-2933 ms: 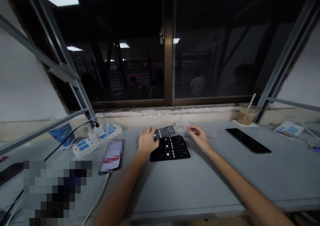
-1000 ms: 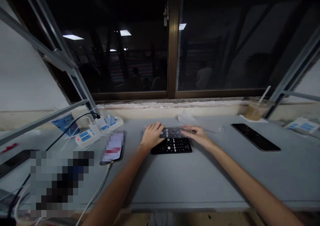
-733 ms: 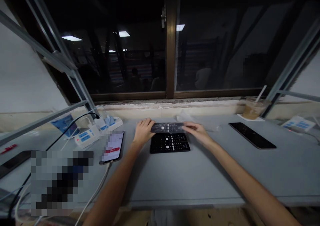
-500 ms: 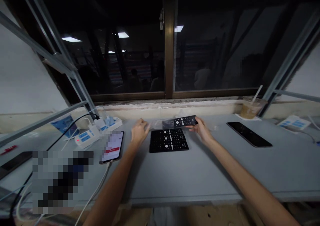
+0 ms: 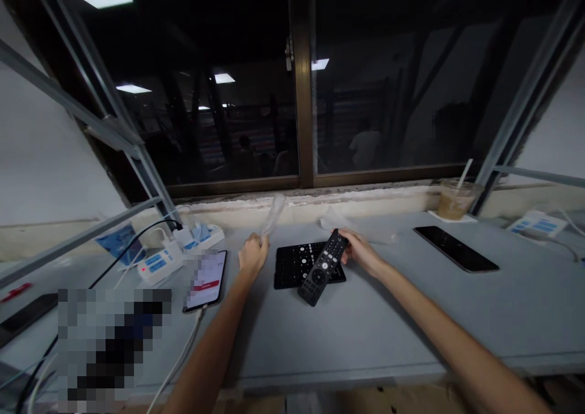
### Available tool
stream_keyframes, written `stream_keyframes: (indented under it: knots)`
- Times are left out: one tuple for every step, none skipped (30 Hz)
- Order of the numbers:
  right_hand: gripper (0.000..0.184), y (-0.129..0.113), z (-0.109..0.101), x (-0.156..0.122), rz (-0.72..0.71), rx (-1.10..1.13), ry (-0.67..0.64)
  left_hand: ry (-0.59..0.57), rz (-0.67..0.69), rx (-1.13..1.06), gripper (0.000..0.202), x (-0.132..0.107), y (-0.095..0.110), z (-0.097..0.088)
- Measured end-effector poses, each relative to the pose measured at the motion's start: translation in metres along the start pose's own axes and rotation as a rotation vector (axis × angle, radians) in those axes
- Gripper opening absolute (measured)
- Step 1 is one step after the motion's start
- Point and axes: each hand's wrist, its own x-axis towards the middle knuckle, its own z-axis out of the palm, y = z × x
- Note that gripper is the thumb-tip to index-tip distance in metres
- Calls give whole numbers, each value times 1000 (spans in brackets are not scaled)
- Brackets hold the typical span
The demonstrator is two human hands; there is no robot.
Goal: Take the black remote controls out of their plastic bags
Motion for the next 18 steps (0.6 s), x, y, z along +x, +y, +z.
stream_keyframes:
  knots:
    - [28, -2, 4, -4, 14, -13, -55, -5, 7, 17, 35, 0, 1, 0]
    - [26, -5, 6, -7, 28, -29, -110, -8, 11, 28, 35, 0, 1, 0]
    - [25, -7, 8, -9, 38, -45, -160, -11, 13, 33, 35, -1, 1, 0]
    - [23, -9, 9, -11, 44, -62, -208, -14, 13, 37, 35, -1, 1, 0]
    - [22, -10, 9, -13, 43, -82, -246, -18, 15, 43, 36, -1, 1, 1]
    - [22, -12, 9, -14, 33, -108, -272, -22, 16, 48, 37, -1, 1, 1]
    - [21, -12, 8, -14, 21, -144, -289, -25, 15, 53, 38, -1, 1, 2]
    - [21, -13, 6, -14, 11, -190, -301, -29, 15, 57, 38, -1, 1, 2]
    - [21, -13, 4, -14, 6, -242, -312, -34, 11, 60, 38, 0, 1, 2]
    - [21, -14, 3, -14, 7, -298, -328, -37, 5, 64, 38, 0, 1, 3]
    - [20, -14, 1, -15, 13, -353, -350, -40, 1, 67, 38, 0, 1, 3]
    - [19, -14, -1, -15, 21, -407, -377, -41, 1, 68, 38, 0, 1, 3]
    - [19, -15, -3, -16, 26, -459, -404, -40, 2, 67, 37, 0, 1, 3]
    - [19, -16, -5, -17, 26, -507, -427, -38, 3, 64, 37, 0, 0, 3]
    - [19, -17, -7, -18, 23, -551, -446, -36, 4, 60, 36, 0, 0, 3]
    - [18, -18, -9, -19, 19, -587, -460, -37, 2, 57, 36, 0, 0, 3]
    - [18, -20, -11, -20, 18, -616, -472, -38, -5, 55, 35, 0, 1, 3]
    - [18, -21, -14, -20, 20, -641, -485, -40, -13, 52, 35, 0, 1, 2]
